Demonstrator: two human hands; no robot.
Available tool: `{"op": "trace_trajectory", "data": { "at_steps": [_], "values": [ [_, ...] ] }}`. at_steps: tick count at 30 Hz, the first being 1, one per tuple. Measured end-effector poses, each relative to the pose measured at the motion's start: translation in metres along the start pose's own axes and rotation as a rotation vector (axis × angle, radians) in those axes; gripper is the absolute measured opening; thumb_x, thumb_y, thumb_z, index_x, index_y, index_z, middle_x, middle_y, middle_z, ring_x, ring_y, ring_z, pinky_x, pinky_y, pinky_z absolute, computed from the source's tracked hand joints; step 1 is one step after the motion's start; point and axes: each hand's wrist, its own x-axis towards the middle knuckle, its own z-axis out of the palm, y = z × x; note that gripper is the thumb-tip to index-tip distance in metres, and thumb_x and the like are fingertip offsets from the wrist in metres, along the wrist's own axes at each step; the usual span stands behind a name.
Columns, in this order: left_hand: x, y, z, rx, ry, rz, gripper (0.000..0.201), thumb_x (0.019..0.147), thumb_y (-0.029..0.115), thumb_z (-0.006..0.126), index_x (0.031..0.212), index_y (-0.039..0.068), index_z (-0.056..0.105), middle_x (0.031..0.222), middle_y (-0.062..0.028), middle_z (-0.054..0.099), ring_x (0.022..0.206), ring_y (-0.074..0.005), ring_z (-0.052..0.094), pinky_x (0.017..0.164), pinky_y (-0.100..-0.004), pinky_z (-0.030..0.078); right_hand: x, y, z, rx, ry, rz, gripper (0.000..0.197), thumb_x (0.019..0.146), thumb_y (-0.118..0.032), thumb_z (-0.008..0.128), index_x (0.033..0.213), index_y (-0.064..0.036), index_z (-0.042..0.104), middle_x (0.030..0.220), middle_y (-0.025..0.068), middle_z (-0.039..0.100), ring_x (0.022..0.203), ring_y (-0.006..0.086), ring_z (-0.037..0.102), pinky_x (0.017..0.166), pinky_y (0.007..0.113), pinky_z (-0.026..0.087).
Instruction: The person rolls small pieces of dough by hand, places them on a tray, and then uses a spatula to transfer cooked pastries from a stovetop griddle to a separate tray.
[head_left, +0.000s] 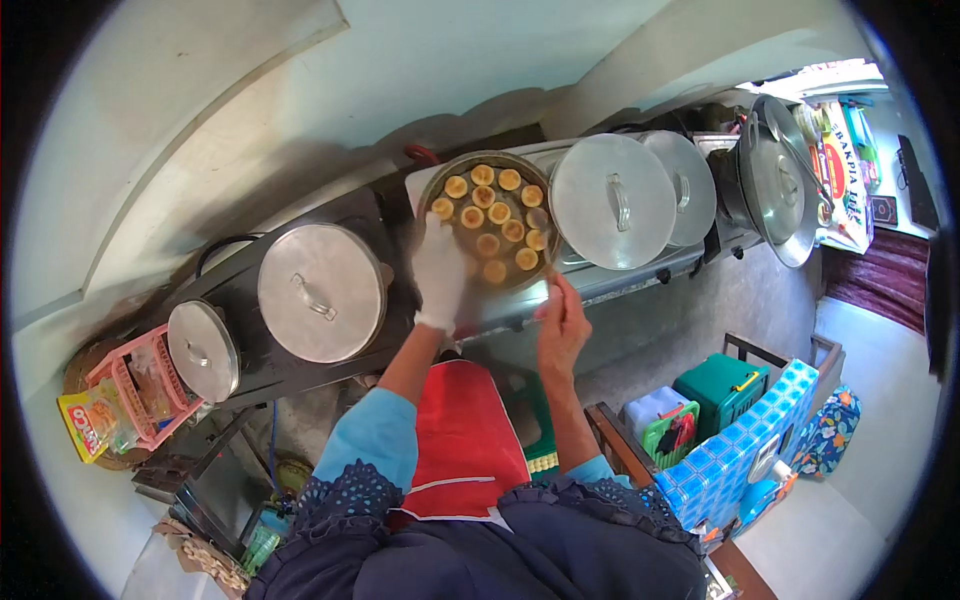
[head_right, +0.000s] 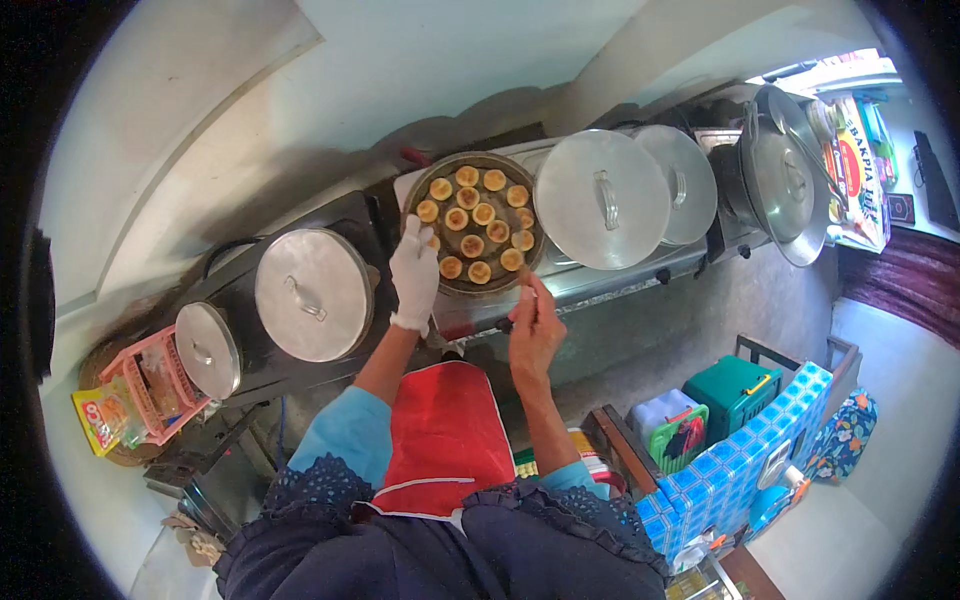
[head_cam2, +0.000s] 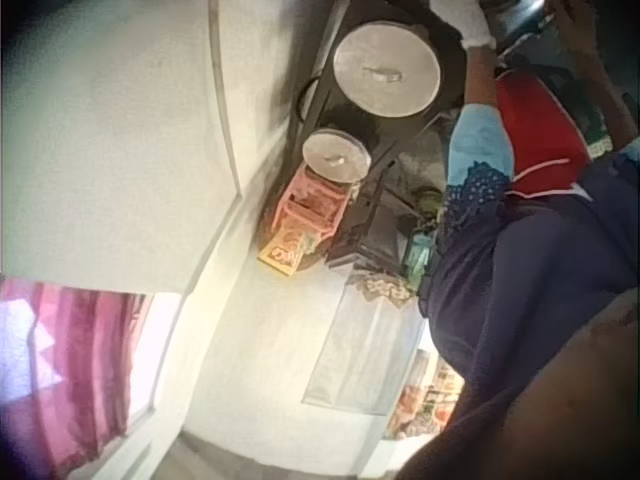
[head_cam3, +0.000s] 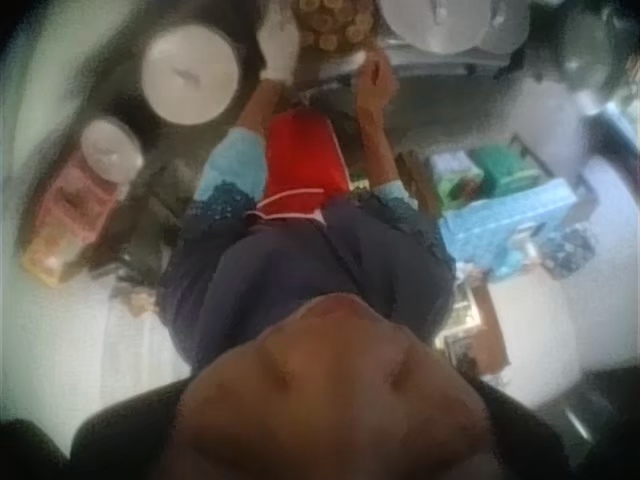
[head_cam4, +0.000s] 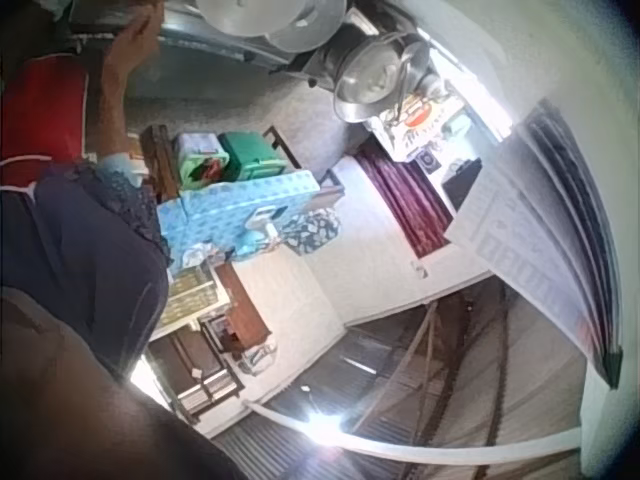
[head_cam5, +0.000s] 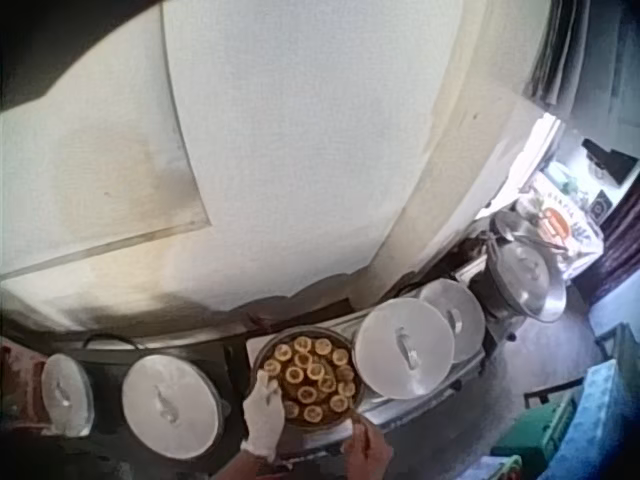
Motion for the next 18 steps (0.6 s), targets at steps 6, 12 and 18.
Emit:
{"op": "trace_trajectory", "data": {
  "at_steps": [6,12,18],
  "values": [
    [-0.088,0.000,-0.092,-0.557,-0.412,-0.529,0.039,0.095,0.020,0.059,0.128,-0.001,0.058,0.112,-0.0057,0.065,0.100,-0.0116,0.060,0.086,-0.0253,0.047,-0.053,0.001,0.025,0.349,-0.298,0.313,0.025,0.101,-0.023,0.046,0.102,-0.0046,0.063,0.066,-0.0012,0.055,0.054,0.0032,0.041,0.044,0.021,0.030],
    [-0.172,-0.042,-0.200,-1.011,0.004,-0.694,0.037,0.091,0.019,0.064,0.122,-0.001,0.062,0.109,-0.0038,0.066,0.098,-0.0099,0.059,0.088,-0.0241,0.046,-0.181,-0.026,0.101,0.277,-0.894,0.209,0.022,0.100,-0.021,0.048,0.109,-0.0058,0.062,0.072,-0.0015,0.055,0.057,0.0042,0.044,0.047,0.021,0.034],
    [-0.254,-0.148,-0.310,-0.810,0.415,-0.780,0.050,0.087,0.020,0.069,0.126,-0.008,0.056,0.122,-0.0135,0.062,0.111,-0.0179,0.058,0.099,-0.0282,0.042,-0.305,-0.021,0.203,0.090,-1.255,0.316,0.022,0.097,-0.012,0.050,0.116,-0.0032,0.055,0.073,0.0013,0.056,0.054,0.0084,0.050,0.044,0.024,0.041]
  ]
}}
